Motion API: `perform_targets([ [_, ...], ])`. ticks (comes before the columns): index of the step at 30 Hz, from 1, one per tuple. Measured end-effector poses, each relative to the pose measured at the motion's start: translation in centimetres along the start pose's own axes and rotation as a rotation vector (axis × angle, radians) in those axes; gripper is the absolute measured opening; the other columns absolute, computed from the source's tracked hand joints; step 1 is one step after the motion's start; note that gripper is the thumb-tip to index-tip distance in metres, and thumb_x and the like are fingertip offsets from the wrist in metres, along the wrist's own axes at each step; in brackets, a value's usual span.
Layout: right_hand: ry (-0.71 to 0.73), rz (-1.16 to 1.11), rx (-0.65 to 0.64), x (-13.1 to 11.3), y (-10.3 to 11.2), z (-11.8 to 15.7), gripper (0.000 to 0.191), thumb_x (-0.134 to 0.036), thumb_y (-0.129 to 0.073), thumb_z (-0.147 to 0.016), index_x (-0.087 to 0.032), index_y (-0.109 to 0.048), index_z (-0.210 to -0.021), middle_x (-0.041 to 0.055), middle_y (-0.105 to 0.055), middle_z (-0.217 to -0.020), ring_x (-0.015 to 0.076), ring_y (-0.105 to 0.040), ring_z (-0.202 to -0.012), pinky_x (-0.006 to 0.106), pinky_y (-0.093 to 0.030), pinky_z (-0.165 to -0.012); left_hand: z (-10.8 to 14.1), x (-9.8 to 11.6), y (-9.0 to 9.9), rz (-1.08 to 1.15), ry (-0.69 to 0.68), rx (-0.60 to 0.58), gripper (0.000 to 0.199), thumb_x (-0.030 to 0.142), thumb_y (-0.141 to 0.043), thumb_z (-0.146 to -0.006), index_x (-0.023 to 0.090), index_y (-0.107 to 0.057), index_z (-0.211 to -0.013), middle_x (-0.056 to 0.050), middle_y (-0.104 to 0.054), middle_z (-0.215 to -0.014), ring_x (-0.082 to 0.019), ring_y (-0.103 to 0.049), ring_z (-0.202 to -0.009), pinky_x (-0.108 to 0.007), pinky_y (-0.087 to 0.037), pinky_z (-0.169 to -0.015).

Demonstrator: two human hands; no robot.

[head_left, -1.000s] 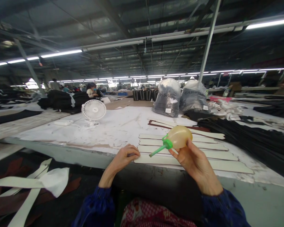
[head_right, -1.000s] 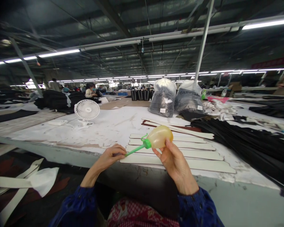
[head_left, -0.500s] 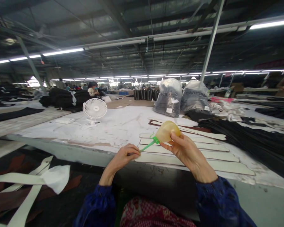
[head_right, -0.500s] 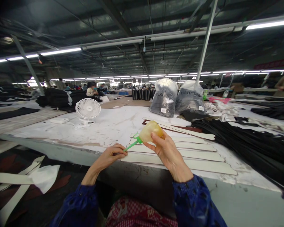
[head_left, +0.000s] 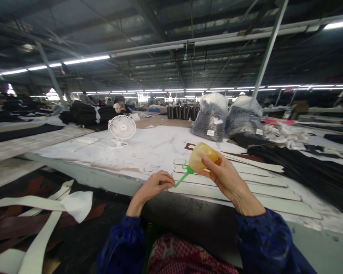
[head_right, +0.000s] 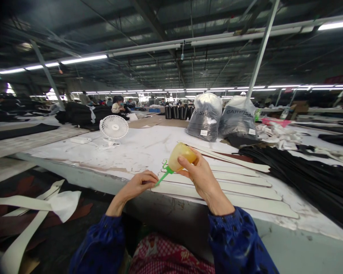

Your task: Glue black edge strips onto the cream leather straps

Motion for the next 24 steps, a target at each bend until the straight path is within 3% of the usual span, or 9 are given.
perform_targets([
  [4,-0.146,-0.137,-0.135,1.8,-1.0,0.5,0.046,-0.030,-0.084,-0.062,-0.019,-0.065,-0.102,0.0054,-0.068,-0.101,0.0213,-0.065,-0.092,0.038,-0.056,-0.081,0.0,0.2,-0.1,0.003,-0.002,-0.010,0.011,0.022,-0.064,-0.082,0.021,-0.075,-0.080,-0.005,-0.068,-0.091,-0.019,-0.059,-0.093,-0.031,-0.045,-0.085],
  [7,-0.127,-0.140,-0.166,1.9,-1.4,0.8,0.049,-0.028,-0.084,-0.061,-0.020,-0.065,-0.105,0.0058,-0.067,-0.105,0.0232,-0.064,-0.096,0.042,-0.055,-0.084,-0.1,0.4,-0.1,0.005,0.001,-0.018,0.012,0.025,-0.064,-0.083,0.021,-0.075,-0.081,-0.005,-0.068,-0.091,-0.019,-0.059,-0.093,-0.033,-0.045,-0.086],
  [13,0.099,0.031,0.081,2.1,0.9,0.4,0.064,-0.031,-0.086,-0.055,-0.023,-0.062,-0.114,0.0046,-0.066,-0.107,0.0224,-0.061,-0.094,0.038,-0.056,-0.077,0.0,0.4,0.0,-0.001,0.012,-0.011,0.013,0.029,-0.063,-0.083,0.022,-0.075,-0.083,-0.005,-0.069,-0.091,-0.020,-0.058,-0.093,-0.033,-0.045,-0.086],
  [24,0.144,0.099,0.256,3.4,1.4,0.7,0.065,-0.042,-0.085,-0.051,-0.019,-0.061,-0.107,0.0047,-0.066,-0.099,0.0216,-0.061,-0.088,0.035,-0.055,-0.071,0.0,-0.1,0.0,0.004,0.030,-0.007,0.013,0.028,-0.062,-0.083,0.021,-0.074,-0.083,-0.005,-0.069,-0.092,-0.020,-0.059,-0.094,-0.033,-0.046,-0.085],
])
Point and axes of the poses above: each hand's wrist, its own z-axis away from the middle knuckle, its own y-axis out of the back of the hand, x = y × z, the point moved 9 cm from there along -z, towards the middle knuckle
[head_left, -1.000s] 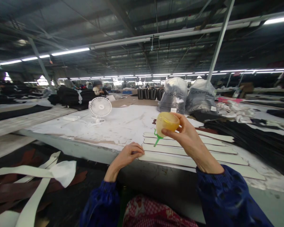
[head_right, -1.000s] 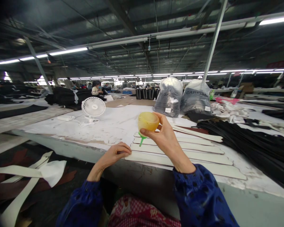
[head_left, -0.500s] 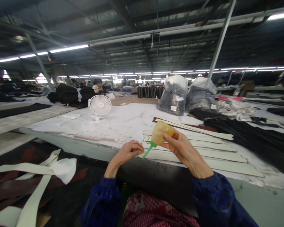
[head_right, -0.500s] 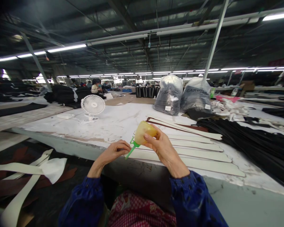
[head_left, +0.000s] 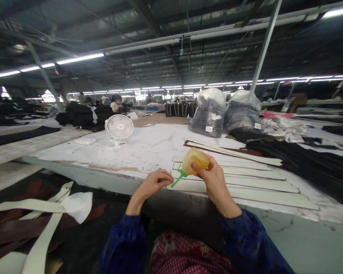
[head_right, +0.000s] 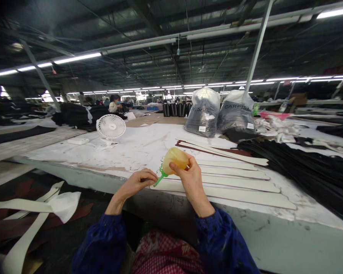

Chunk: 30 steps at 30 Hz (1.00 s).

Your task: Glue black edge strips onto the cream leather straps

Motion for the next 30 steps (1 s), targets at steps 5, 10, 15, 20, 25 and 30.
perform_targets([
  [5,-0.002,0.003,-0.027,-0.1,-0.7,-0.4,0.064,-0.042,-0.085,-0.053,-0.019,-0.058,-0.106,0.0046,-0.064,-0.101,0.0199,-0.061,-0.086,0.032,-0.056,-0.069,-0.1,0.0,0.0,0.001,0.014,-0.005,0.012,0.027,-0.063,-0.082,0.021,-0.073,-0.082,-0.005,-0.068,-0.092,-0.020,-0.059,-0.093,-0.033,-0.046,-0.083],
  [10,-0.106,-0.172,-0.116,-0.1,-1.2,-0.9,0.056,-0.037,-0.084,-0.059,-0.020,-0.059,-0.106,0.0036,-0.065,-0.099,0.0201,-0.064,-0.087,0.034,-0.057,-0.074,0.0,-0.2,0.0,0.009,0.041,0.010,0.013,0.029,-0.064,-0.082,0.021,-0.074,-0.082,-0.006,-0.067,-0.092,-0.020,-0.058,-0.093,-0.031,-0.046,-0.081],
  [15,-0.147,-0.216,-0.200,0.1,-1.2,-0.7,0.057,-0.031,-0.086,-0.055,-0.018,-0.065,-0.106,0.0057,-0.069,-0.099,0.0242,-0.065,-0.091,0.042,-0.053,-0.087,0.0,-0.4,-0.1,0.012,0.051,-0.004,0.013,0.028,-0.064,-0.082,0.020,-0.074,-0.083,-0.006,-0.067,-0.093,-0.020,-0.058,-0.094,-0.030,-0.045,-0.080],
  [20,-0.025,-0.072,-0.156,0.3,-0.7,-0.4,0.065,-0.036,-0.087,-0.052,-0.018,-0.065,-0.110,0.0069,-0.070,-0.103,0.0258,-0.063,-0.097,0.042,-0.050,-0.090,-0.1,-0.3,0.0,0.018,0.027,-0.003,0.010,0.021,-0.063,-0.080,0.020,-0.073,-0.081,-0.005,-0.067,-0.094,-0.019,-0.058,-0.093,-0.031,-0.044,-0.084],
  [25,-0.037,-0.036,-0.127,0.6,-0.6,-0.1,0.061,-0.037,-0.086,-0.054,-0.019,-0.064,-0.108,0.0055,-0.070,-0.101,0.0242,-0.063,-0.096,0.038,-0.051,-0.085,-0.1,-0.3,0.0,0.011,0.021,-0.009,0.010,0.022,-0.063,-0.081,0.020,-0.073,-0.082,-0.005,-0.068,-0.093,-0.019,-0.058,-0.094,-0.032,-0.044,-0.085],
  [30,0.006,0.003,-0.122,0.1,-0.6,0.2,0.058,-0.039,-0.086,-0.054,-0.018,-0.064,-0.104,0.0050,-0.070,-0.098,0.0242,-0.063,-0.093,0.038,-0.052,-0.082,0.0,-0.1,0.0,0.037,0.030,-0.005,0.011,0.022,-0.063,-0.081,0.019,-0.074,-0.082,-0.005,-0.068,-0.093,-0.019,-0.059,-0.093,-0.030,-0.045,-0.083],
])
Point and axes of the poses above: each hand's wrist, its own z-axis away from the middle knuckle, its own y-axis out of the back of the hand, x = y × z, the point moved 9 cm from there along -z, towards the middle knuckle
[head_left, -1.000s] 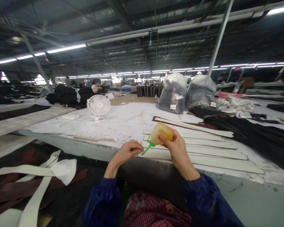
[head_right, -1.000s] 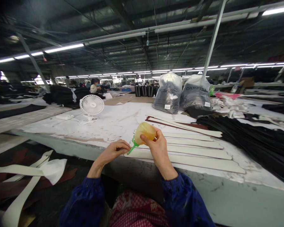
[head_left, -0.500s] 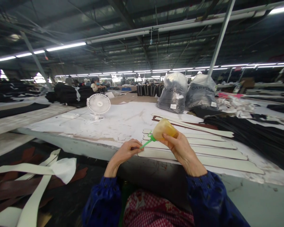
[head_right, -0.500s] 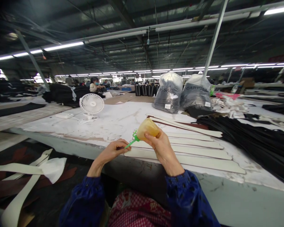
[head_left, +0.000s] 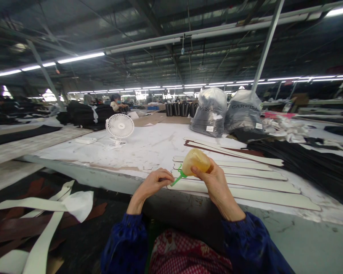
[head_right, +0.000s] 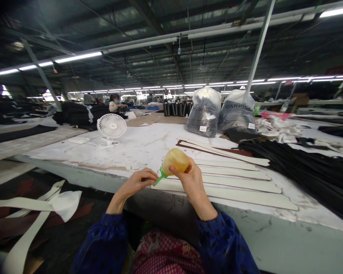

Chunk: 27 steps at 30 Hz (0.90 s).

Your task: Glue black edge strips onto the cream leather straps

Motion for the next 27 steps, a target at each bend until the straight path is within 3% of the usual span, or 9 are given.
perform_targets([
  [27,0.033,-0.015,0.018,1.4,-0.5,0.2,0.056,-0.039,-0.086,-0.052,-0.018,-0.060,-0.098,0.0034,-0.068,-0.093,0.0221,-0.062,-0.086,0.035,-0.052,-0.077,0.0,-0.5,0.1,0.036,0.033,0.019,0.010,0.020,-0.063,-0.079,0.018,-0.072,-0.081,-0.006,-0.066,-0.092,-0.018,-0.059,-0.088,-0.029,-0.045,-0.077],
])
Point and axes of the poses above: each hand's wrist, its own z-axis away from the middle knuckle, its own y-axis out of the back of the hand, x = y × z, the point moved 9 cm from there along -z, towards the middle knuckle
